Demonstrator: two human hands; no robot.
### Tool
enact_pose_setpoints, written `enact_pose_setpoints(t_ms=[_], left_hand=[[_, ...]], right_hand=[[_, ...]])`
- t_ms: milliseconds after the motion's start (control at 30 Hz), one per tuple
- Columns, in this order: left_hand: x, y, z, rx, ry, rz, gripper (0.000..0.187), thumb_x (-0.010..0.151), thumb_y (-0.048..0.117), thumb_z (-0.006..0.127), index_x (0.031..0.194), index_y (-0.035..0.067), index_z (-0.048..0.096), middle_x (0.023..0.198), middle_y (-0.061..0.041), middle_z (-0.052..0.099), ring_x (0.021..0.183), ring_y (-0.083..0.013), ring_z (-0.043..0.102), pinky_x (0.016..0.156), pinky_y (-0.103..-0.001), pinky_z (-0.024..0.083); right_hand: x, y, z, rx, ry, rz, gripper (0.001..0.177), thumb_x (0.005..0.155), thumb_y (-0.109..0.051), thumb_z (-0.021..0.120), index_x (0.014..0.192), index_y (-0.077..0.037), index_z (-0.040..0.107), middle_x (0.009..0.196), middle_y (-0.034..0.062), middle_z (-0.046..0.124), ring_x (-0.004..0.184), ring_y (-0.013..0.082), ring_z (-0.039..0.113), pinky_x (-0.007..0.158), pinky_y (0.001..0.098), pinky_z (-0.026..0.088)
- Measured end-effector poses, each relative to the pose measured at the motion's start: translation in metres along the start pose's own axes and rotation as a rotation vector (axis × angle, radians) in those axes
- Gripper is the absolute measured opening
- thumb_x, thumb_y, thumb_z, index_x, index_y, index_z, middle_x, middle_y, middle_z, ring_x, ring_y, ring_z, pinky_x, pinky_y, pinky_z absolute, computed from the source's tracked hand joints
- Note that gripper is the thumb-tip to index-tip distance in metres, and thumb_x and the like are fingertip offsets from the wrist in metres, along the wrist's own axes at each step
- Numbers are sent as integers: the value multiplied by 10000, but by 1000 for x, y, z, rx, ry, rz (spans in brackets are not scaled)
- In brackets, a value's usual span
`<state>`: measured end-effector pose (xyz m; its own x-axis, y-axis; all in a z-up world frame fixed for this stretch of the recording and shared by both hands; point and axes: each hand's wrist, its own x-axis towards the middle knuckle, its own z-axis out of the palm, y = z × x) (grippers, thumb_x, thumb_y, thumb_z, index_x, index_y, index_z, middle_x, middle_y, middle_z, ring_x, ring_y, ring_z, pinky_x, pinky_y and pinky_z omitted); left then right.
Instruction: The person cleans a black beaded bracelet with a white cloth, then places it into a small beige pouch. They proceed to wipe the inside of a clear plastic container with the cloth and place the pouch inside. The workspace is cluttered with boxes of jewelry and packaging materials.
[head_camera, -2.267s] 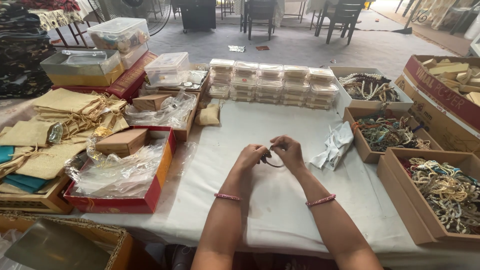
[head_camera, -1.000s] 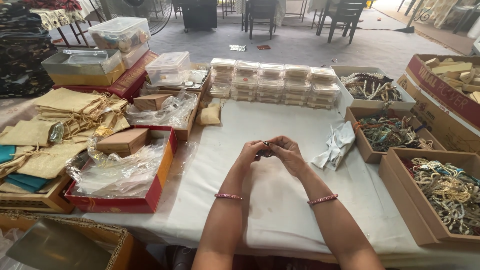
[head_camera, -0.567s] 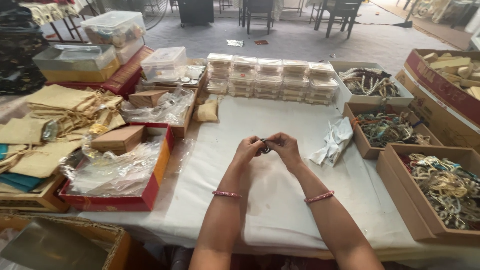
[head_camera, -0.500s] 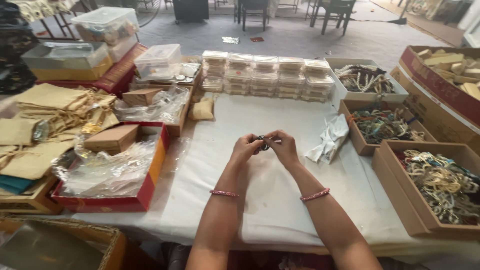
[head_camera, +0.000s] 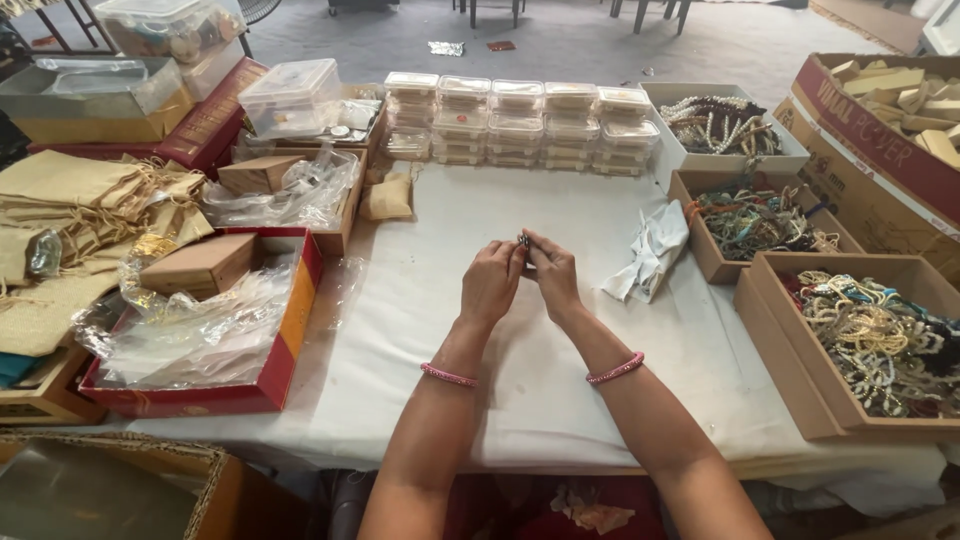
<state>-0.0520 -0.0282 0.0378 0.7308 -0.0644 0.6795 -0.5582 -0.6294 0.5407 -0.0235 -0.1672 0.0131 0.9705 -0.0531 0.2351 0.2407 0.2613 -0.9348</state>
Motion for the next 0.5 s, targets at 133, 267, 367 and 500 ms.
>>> enact_pose_setpoints(t_ms=[133, 267, 367, 500], left_hand=[[1, -4, 2, -11, 9, 37, 209, 1026, 192, 613, 1157, 71, 722, 1148, -82, 720, 1016, -286, 693, 833, -400, 565], [2, 1, -5, 33, 20, -42, 180, 981, 243, 670, 1084, 118, 748, 1088, -49, 733, 961, -260, 715, 810, -390, 581], [3, 9, -12, 11, 2, -144, 171, 954, 261, 695, 1036, 121, 745, 1049, -46, 722, 896, -250, 724, 760, -386, 582], [3, 5, -10, 4, 27, -169, 177, 907, 259, 730, 978, 98, 754, 1042, -86, 683, 854, -276, 711, 701, -400, 568]], right_hand=[[7, 10, -4, 79, -34, 35, 429, 1039, -181, 430, 1389, -25, 624, 1206, 77, 680, 1043, 163, 674, 921, 360, 614], [4, 19, 2, 100, -63, 89, 452, 1073, -242, 426, 1463, -46, 543, 1178, 51, 638, 1026, 145, 638, 943, 352, 571], [-4, 10, 7, 112, -85, 131, 448, 1060, -235, 454, 1470, -62, 500, 1154, 45, 629, 1011, 149, 636, 933, 362, 572], [-7, 1, 7, 199, -181, 211, 364, 1078, -230, 473, 1397, -60, 515, 1157, 67, 647, 999, 169, 651, 911, 392, 586]])
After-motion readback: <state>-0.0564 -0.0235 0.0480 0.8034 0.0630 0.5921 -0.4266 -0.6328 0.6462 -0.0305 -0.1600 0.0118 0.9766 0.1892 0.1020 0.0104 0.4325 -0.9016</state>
